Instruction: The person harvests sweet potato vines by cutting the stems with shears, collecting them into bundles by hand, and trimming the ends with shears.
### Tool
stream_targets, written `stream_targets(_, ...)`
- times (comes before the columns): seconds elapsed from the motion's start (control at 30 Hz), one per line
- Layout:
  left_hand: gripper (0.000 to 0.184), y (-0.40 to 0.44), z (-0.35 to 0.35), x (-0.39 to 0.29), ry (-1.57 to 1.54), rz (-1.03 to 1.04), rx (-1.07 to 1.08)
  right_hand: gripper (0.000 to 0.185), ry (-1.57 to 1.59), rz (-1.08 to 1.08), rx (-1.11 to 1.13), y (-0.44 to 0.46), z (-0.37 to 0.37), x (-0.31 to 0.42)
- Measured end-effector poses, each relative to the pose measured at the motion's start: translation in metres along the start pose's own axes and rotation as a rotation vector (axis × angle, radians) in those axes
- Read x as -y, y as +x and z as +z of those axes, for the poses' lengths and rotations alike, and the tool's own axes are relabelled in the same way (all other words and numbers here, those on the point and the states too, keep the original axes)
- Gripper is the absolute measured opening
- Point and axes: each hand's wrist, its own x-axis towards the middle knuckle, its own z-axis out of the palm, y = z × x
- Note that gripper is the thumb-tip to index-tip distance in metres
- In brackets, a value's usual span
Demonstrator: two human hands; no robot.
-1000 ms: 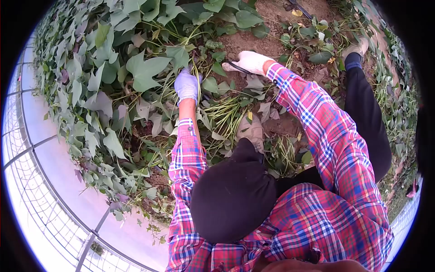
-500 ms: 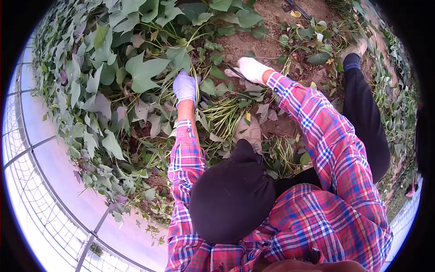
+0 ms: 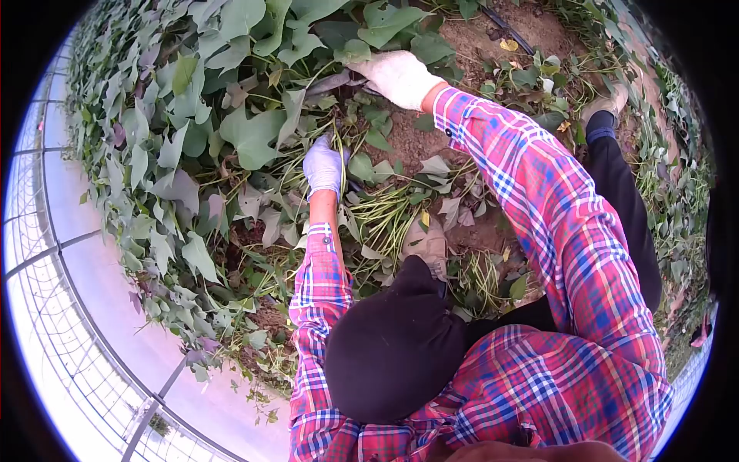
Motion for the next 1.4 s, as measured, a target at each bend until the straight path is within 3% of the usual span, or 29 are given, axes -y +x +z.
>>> stream_targets(0.1,0.051,0.001,0.002,0.001,0.011,-0.003,-0.001,0.037,-0.027,0.146,0.169,-0.003,0.008,-0.023)
stream_targets(0.33,0.052,0.001,0.004,0.003,-0.027,0.020,-0.021,0.022,-0.053,0.285,0.162,-0.047,0.014,-0.043)
stream_targets(0.5,0.046,-0.012,-0.008,0.002,-0.186,0.068,-0.053,0.026,0.067,0.299,0.233,-0.060,0.027,-0.051)
stream_targets(0.57,0.041,-0.011,0.002,0.021,-0.237,0.197,-0.248,0.029,0.148,0.276,0.352,-0.075,0.011,-0.053)
stream_targets(0.6,0.034,-0.017,-0.003,0.015,-0.574,0.070,-0.074,0.032,0.210,0.259,0.332,-0.088,0.015,-0.063)
stream_targets(0.63,0.029,-0.024,-0.009,0.009,-0.712,0.067,-0.067,0.036,0.271,0.244,0.312,-0.104,0.015,-0.075)
stream_targets(0.67,0.025,-0.033,-0.015,0.004,-0.850,0.066,-0.056,0.038,0.761,0.404,0.287,-0.128,-0.003,-0.069)
stream_targets(0.7,0.019,-0.051,-0.037,-0.020,-0.891,0.023,-0.035,0.038,0.752,0.410,0.283,-0.135,-0.040,-0.050)
stream_targets(0.77,0.016,-0.067,-0.051,-0.025,-0.920,0.074,-0.070,0.027,0.900,0.746,0.606,-0.133,-0.121,-0.012)
stream_targets(0.8,0.015,-0.075,-0.056,-0.025,-0.961,0.065,-0.068,0.026,1.200,0.796,0.591,-0.144,-0.126,-0.019)
stream_targets(0.87,0.013,-0.096,-0.067,-0.031,-1.020,0.068,-0.105,0.035,1.585,0.751,0.504,-0.164,-0.086,-0.054)
stream_targets(0.9,0.011,-0.110,-0.076,-0.032,-1.011,0.080,-0.103,0.030,1.551,0.624,0.396,-0.153,-0.134,-0.016)
stream_targets(0.97,0.012,-0.135,-0.087,-0.040,-1.085,0.059,-0.121,0.025,1.821,0.690,0.421,-0.154,-0.142,0.000)
stream_targets(1.07,0.034,-0.158,-0.100,-0.052,-1.175,0.185,-0.048,0.020,1.816,0.515,0.414,-0.153,-0.138,0.035)
stream_targets(1.17,0.038,-0.176,-0.112,-0.073,-1.286,0.203,0.022,0.016,1.689,0.471,0.391,-0.150,-0.162,0.084)
stream_targets(1.2,0.040,-0.179,-0.110,-0.071,-1.327,0.207,0.024,0.018,1.694,0.596,0.469,-0.148,-0.198,0.112)
stream_targets(1.27,0.045,-0.189,-0.110,-0.073,-1.319,0.200,0.049,0.024,1.567,0.464,0.505,-0.152,-0.183,0.114)
stream_targets(1.33,0.050,-0.205,-0.114,-0.086,-1.316,0.244,-0.041,0.024,1.621,0.448,0.364,-0.160,-0.169,0.122)
stream_targets(1.4,0.049,-0.210,-0.120,-0.085,-1.304,0.215,0.050,0.023,1.641,0.482,0.385,-0.168,-0.178,0.135)
